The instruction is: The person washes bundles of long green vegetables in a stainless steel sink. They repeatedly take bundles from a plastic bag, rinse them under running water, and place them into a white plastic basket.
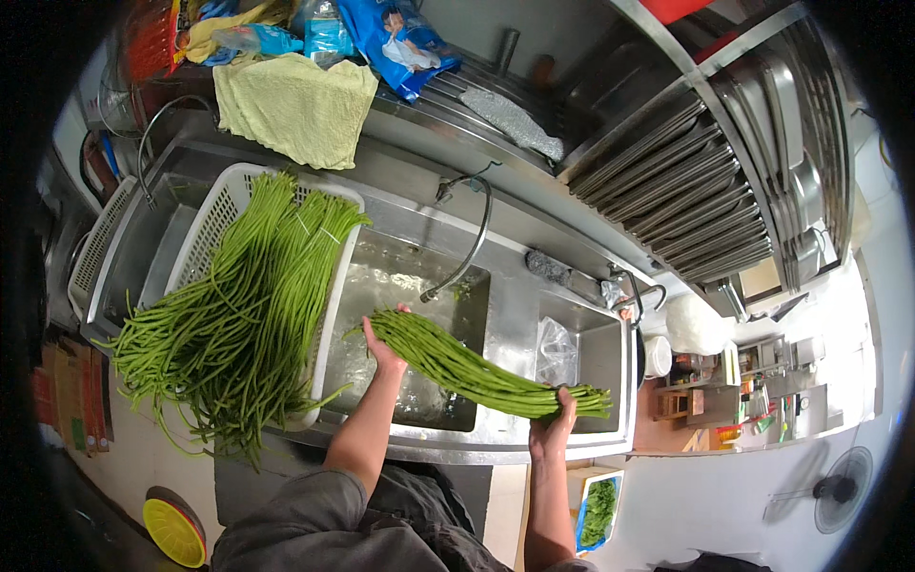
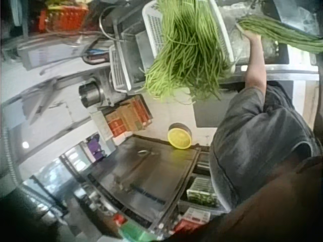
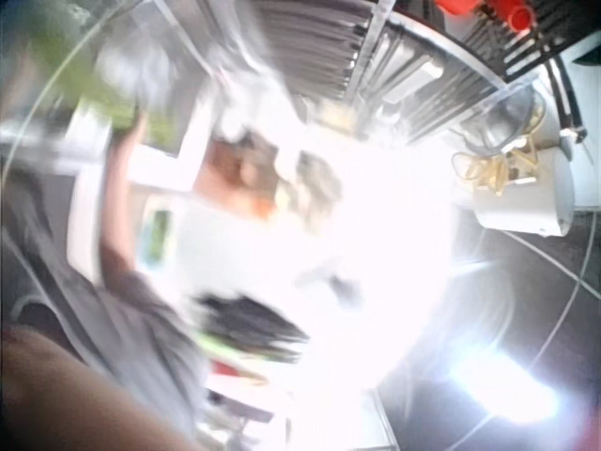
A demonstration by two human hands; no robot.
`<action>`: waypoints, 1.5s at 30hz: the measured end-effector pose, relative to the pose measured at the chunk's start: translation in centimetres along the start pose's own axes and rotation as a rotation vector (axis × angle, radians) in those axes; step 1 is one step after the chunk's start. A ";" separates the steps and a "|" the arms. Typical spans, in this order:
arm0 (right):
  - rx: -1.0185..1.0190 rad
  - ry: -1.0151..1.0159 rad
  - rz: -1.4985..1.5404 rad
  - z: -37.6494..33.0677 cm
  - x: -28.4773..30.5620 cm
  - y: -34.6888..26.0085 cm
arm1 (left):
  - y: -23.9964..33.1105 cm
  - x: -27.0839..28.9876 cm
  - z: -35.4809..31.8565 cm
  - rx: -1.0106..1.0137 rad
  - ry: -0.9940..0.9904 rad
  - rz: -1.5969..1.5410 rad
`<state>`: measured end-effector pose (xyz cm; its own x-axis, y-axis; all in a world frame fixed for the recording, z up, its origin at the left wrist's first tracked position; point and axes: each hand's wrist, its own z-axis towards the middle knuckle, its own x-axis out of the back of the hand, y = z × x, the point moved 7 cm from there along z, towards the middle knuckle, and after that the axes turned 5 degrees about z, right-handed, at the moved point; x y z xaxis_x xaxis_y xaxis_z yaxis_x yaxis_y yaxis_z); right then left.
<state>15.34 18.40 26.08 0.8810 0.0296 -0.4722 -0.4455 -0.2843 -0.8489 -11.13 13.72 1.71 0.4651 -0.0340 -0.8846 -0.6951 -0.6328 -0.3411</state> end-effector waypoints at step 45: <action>-0.283 -0.358 0.513 8.0 1.6 -7.9 | -3.5 -23.3 -13.3 -0.310 -0.121 0.754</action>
<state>18.95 28.33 30.12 0.4408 0.1249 -0.8889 -0.6909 -0.5849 -0.4248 -12.23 6.43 27.78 -0.1405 -0.4627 -0.8753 -0.6064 -0.6586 0.4455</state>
